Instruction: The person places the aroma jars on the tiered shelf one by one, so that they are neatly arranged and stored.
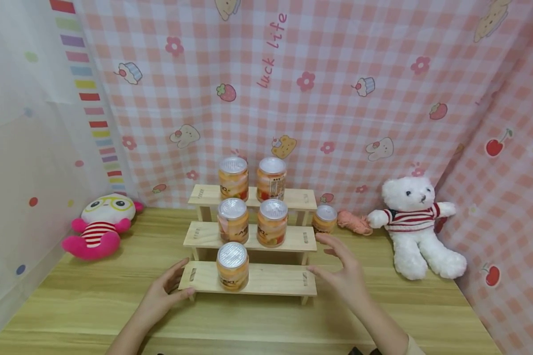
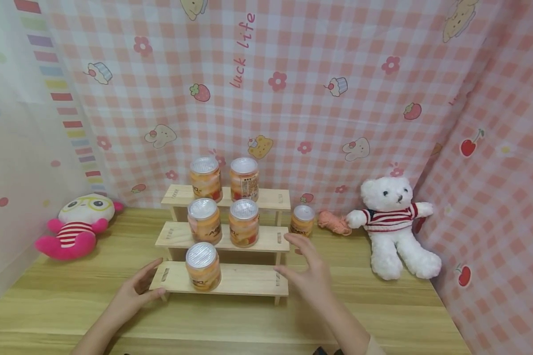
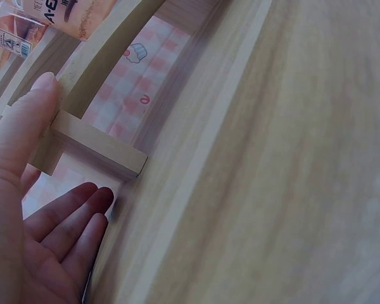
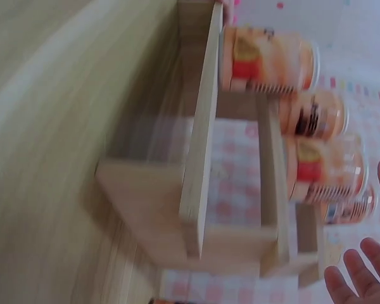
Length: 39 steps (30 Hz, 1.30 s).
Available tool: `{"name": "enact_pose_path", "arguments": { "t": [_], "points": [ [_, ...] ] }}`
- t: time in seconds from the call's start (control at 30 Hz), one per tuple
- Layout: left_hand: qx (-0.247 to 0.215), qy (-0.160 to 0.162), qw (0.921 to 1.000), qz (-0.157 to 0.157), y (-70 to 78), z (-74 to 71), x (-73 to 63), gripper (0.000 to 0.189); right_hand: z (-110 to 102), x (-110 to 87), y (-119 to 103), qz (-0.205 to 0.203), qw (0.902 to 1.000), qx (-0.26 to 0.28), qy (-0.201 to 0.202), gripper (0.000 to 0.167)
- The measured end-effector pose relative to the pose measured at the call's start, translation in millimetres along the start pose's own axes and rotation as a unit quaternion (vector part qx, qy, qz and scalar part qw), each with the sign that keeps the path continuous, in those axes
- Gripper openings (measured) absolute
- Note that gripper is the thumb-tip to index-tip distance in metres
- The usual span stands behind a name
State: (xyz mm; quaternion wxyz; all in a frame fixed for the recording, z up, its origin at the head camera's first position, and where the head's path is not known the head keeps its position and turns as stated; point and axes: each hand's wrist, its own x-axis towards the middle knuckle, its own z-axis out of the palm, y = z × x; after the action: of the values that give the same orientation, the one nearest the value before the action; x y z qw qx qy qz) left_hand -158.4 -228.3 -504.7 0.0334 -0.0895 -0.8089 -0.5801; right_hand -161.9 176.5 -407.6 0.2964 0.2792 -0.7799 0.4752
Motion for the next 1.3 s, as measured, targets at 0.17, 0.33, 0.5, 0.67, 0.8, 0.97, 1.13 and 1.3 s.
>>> {"name": "enact_pose_path", "arguments": {
  "t": [0.17,0.33,0.5,0.67,0.8,0.97,1.13,1.3],
  "points": [
    [0.001,-0.001,1.0,0.001,-0.2,-0.4,0.5,0.075,-14.7,7.7,16.5,0.015,0.9994,-0.031,-0.008,0.067],
    [0.002,-0.001,1.0,0.005,0.1,-0.5,-0.1,0.075,-26.3,17.9,32.2,0.027,0.9971,-0.071,-0.004,0.063],
    [0.005,-0.003,1.0,0.003,0.1,-0.3,-0.5,0.075,-33.6,28.3,51.6,0.068,0.993,-0.096,-0.013,0.061],
    [0.004,-0.002,1.0,0.006,0.3,-0.7,0.0,0.075,-38.1,39.9,68.0,0.119,0.9871,-0.098,-0.042,0.061],
    [0.002,-0.003,1.0,0.007,0.6,-0.4,0.4,0.076,-40.1,48.7,80.4,0.151,0.9822,-0.096,-0.058,0.062],
    [0.003,0.0,1.0,0.006,2.0,-0.2,-0.1,0.076,-40.5,56.9,95.7,0.192,0.9731,-0.097,-0.082,0.063],
    [-0.003,-0.002,1.0,0.004,2.4,0.1,-0.2,0.076,-38.5,61.2,110.7,0.204,0.9684,-0.106,-0.096,0.065],
    [0.0,-0.001,1.0,0.002,2.2,-0.2,-0.6,0.076,-34.3,64.7,124.4,0.208,0.9668,-0.1,-0.11,0.067]
  ]
}}
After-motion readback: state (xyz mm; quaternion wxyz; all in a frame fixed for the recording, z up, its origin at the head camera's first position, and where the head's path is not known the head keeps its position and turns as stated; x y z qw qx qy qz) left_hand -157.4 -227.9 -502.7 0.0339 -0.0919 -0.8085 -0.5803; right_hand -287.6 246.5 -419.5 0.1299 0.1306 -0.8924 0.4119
